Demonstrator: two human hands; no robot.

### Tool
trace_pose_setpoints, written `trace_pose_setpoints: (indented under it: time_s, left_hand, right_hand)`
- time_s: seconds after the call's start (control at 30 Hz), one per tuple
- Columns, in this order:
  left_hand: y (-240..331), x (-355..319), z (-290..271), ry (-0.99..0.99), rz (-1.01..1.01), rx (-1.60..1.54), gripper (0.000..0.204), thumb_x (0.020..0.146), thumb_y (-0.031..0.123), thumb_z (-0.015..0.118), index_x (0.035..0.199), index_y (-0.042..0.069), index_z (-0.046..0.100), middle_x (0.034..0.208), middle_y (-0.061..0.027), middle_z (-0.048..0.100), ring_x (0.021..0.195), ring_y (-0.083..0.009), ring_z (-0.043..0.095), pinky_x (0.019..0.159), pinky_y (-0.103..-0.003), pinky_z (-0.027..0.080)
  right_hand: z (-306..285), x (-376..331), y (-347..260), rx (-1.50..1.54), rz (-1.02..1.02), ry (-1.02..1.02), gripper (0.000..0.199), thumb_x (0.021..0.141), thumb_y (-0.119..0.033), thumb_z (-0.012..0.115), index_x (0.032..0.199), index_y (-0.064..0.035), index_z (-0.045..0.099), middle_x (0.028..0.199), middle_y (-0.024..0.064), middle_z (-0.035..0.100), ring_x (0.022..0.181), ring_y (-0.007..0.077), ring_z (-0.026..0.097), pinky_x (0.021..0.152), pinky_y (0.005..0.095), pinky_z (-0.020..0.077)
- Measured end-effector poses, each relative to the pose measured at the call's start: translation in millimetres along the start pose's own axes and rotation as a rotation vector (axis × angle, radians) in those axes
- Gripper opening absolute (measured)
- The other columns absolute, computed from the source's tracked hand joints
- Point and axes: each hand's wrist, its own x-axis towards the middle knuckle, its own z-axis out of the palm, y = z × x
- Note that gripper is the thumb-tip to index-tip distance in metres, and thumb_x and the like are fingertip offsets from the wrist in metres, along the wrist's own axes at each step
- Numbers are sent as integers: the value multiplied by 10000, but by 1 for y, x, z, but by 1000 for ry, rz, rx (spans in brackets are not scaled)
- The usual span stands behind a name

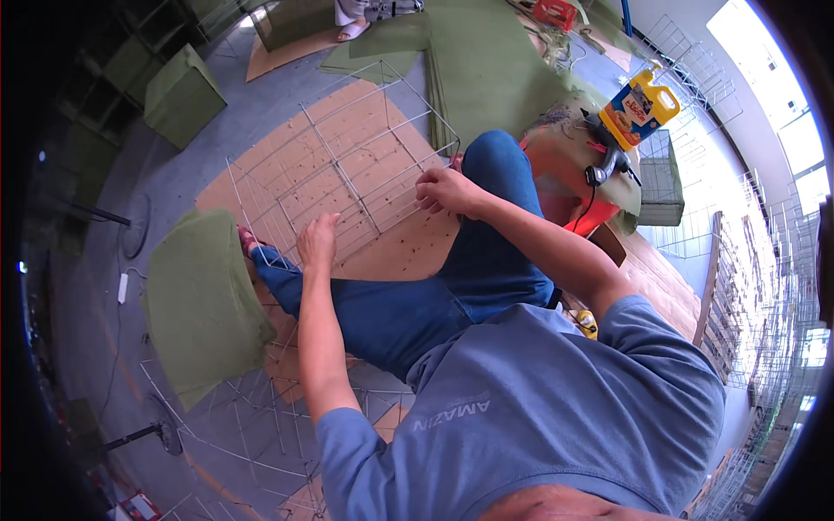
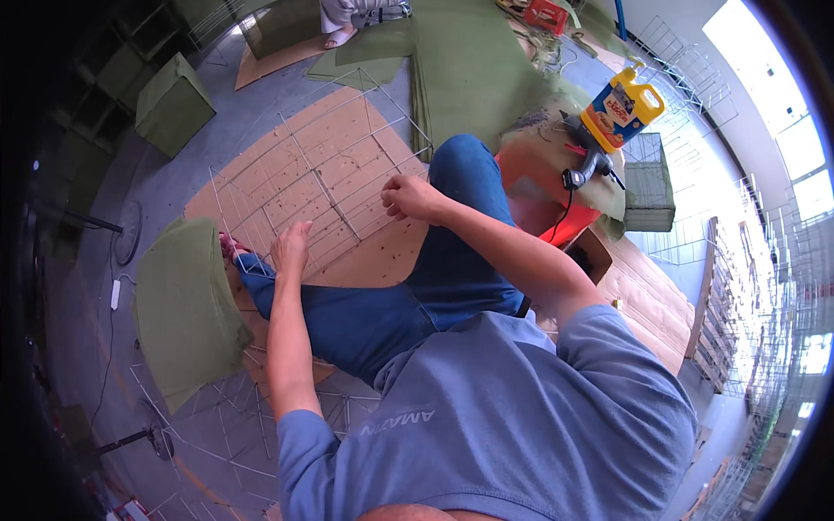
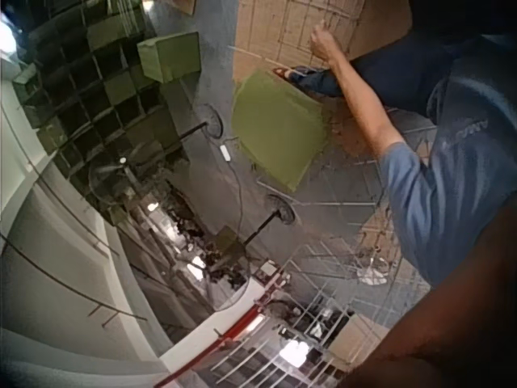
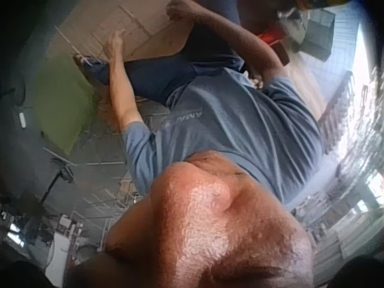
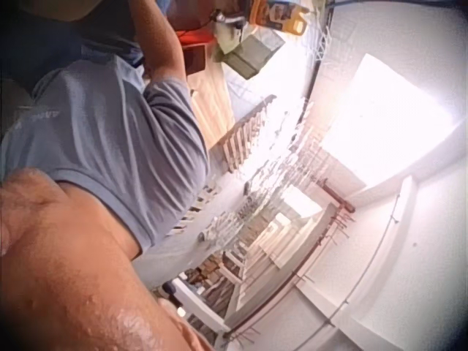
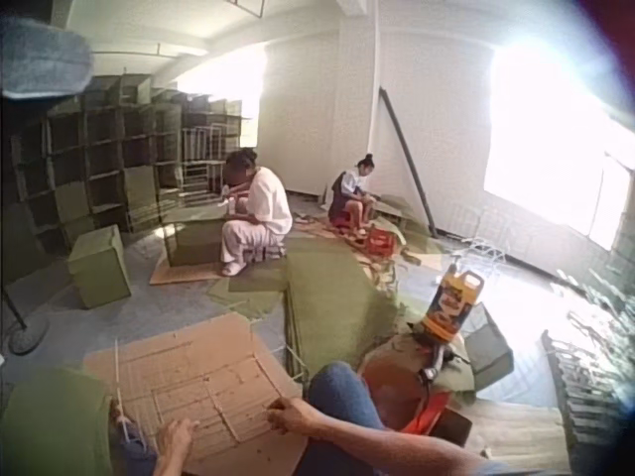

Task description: Cover metal wire frames with green fabric using a glue gun to secure it.

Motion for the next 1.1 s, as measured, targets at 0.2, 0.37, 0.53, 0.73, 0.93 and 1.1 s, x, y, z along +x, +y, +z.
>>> trace_pose_setpoints:
  time_s: [0.2, 0.37, 0.53, 0.73, 0.93, 1.1]
  left_hand:
    - [11, -3, -9, -32, -46, -16, 398, 998, 427, 494, 882, 78, 648, 821, -184, 685, 795, -400, 655, 727, -518, 499]
    - [13, -9, -6, -43, -88, 16, 412, 996, 432, 498, 881, 61, 635, 840, -182, 691, 834, -398, 660, 738, -514, 495]
    - [20, -15, -10, -52, -114, 37, 382, 983, 401, 538, 844, 55, 618, 835, -168, 686, 848, -386, 650, 764, -506, 474]
    - [68, -70, -55, 81, -207, 3, 347, 896, 318, 672, 1129, 61, 641, 1205, -145, 600, 1130, -353, 545, 952, -480, 427]
    - [106, -153, -64, -177, -103, -110, 284, 872, 348, 680, 995, 98, 738, 1125, -62, 658, 1163, -280, 533, 1127, -575, 262]
    - [110, -133, -74, -394, -117, -180, 248, 887, 325, 665, 918, 90, 739, 971, -88, 699, 1066, -301, 597, 1015, -488, 378]
  right_hand:
    - [-26, -6, 7, -135, -159, 89, 302, 943, -208, 565, 1117, 33, 618, 951, 94, 677, 844, 175, 688, 731, 323, 578]
    - [-62, -11, 21, -217, -178, 236, 313, 943, -226, 577, 1139, 12, 630, 989, 118, 696, 881, 199, 694, 764, 343, 563]
    - [-107, -14, 54, -769, -358, 814, 419, 951, -388, 597, 1126, -10, 640, 1126, 185, 671, 1049, 356, 643, 907, 451, 498]
    - [-129, -14, 99, -852, 12, 494, 528, 971, -524, 493, 987, -12, 621, 982, 233, 680, 981, 421, 642, 858, 521, 485]
    - [-140, -43, 117, -944, -206, 338, 380, 985, -405, 487, 944, -53, 623, 843, 252, 658, 852, 460, 634, 748, 568, 480]
    - [-127, -98, 141, -940, -152, 346, 319, 974, -360, 523, 928, -60, 621, 840, 246, 653, 853, 460, 627, 755, 564, 477]
